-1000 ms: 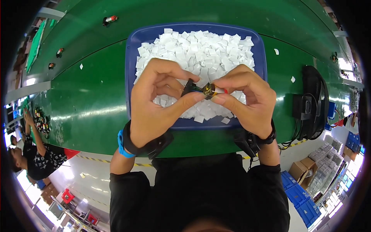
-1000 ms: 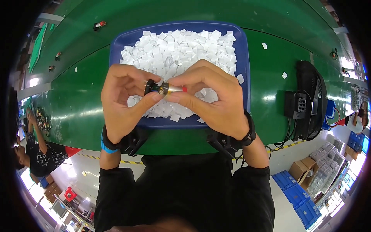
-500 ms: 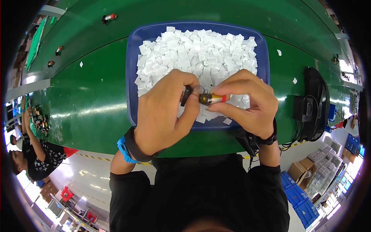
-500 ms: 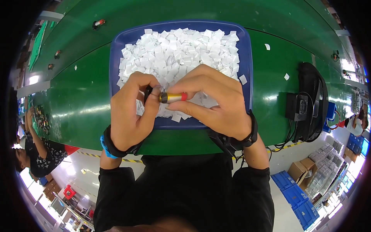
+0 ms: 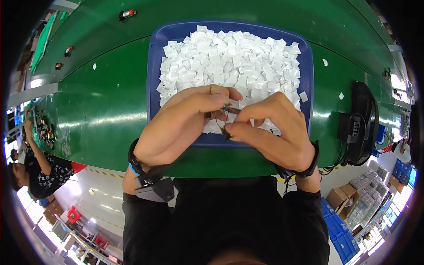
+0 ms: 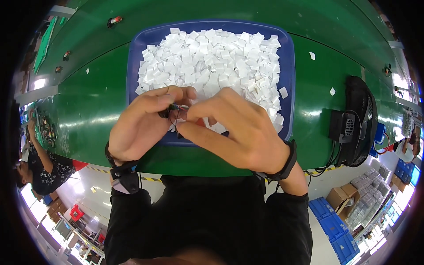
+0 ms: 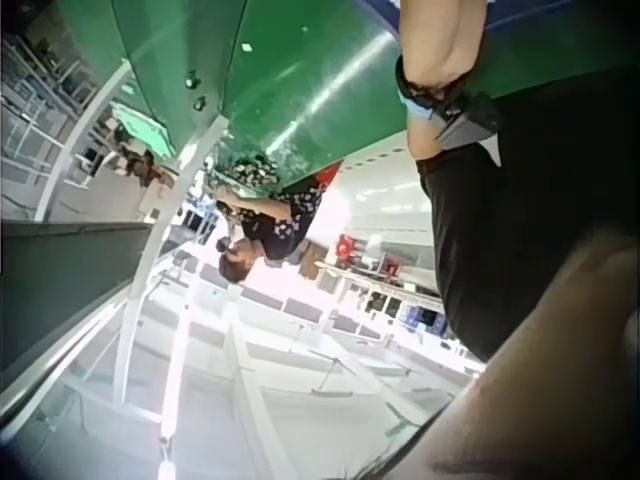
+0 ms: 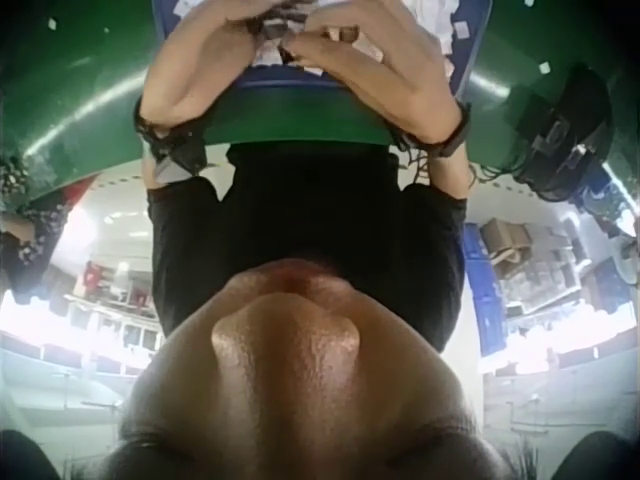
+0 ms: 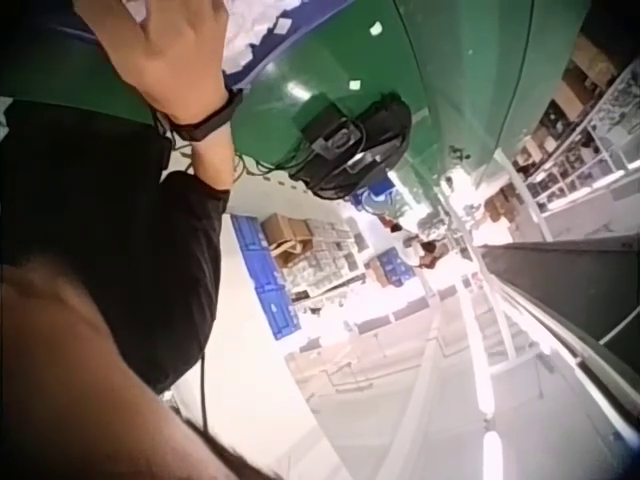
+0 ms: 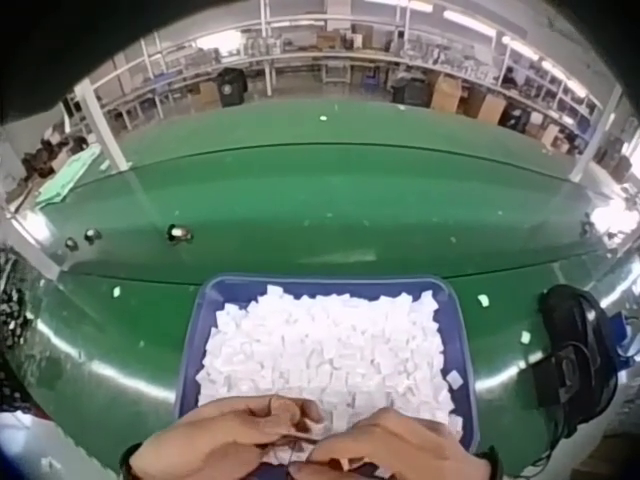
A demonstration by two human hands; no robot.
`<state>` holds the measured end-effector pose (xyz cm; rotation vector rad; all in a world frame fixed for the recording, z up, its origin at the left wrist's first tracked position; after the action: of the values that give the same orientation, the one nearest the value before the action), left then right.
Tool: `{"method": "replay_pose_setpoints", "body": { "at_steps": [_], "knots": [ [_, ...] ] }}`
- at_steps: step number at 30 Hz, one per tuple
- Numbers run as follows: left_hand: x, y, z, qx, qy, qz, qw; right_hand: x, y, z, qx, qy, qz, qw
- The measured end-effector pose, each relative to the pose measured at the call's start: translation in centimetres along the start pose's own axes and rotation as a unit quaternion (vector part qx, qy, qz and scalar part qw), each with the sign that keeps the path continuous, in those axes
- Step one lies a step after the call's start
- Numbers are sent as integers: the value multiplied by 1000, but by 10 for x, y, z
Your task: Assembling small plastic parts onto electronic components on an assembly line.
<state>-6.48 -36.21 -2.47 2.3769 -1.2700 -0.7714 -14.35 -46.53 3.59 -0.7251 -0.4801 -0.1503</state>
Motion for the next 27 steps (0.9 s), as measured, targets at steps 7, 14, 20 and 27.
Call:
{"method": "replay_pose_setpoints", "body": {
  "at_steps": [7, 14, 20, 27],
  "knots": [
    [-3, -3, -19, 142, 131, -84, 977, 1, -7, -4, 19, 24, -18, 999],
    [-3, -6, -7, 335, 11, -33, 942, -4, 0, -3, 35, 22, 0, 999],
    [-3, -8, -8, 288, 69, -72, 952, -3, 1, -1, -23, 14, 17, 999],
    [-1, 4, -5, 151, 117, -44, 981, -1, -5, -11, -15, 51, -36, 998]
  ]
}}
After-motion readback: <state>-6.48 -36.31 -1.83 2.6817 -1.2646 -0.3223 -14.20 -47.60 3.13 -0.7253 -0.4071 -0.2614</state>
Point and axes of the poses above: each hand's wrist, its own x-axis towards the middle knuckle, its own y-axis out of the palm, z = x × y, the point moved 8 cm from there along x, towards the middle knuckle, and after that the axes turned 7 degrees about y, right-handed, at the moved point
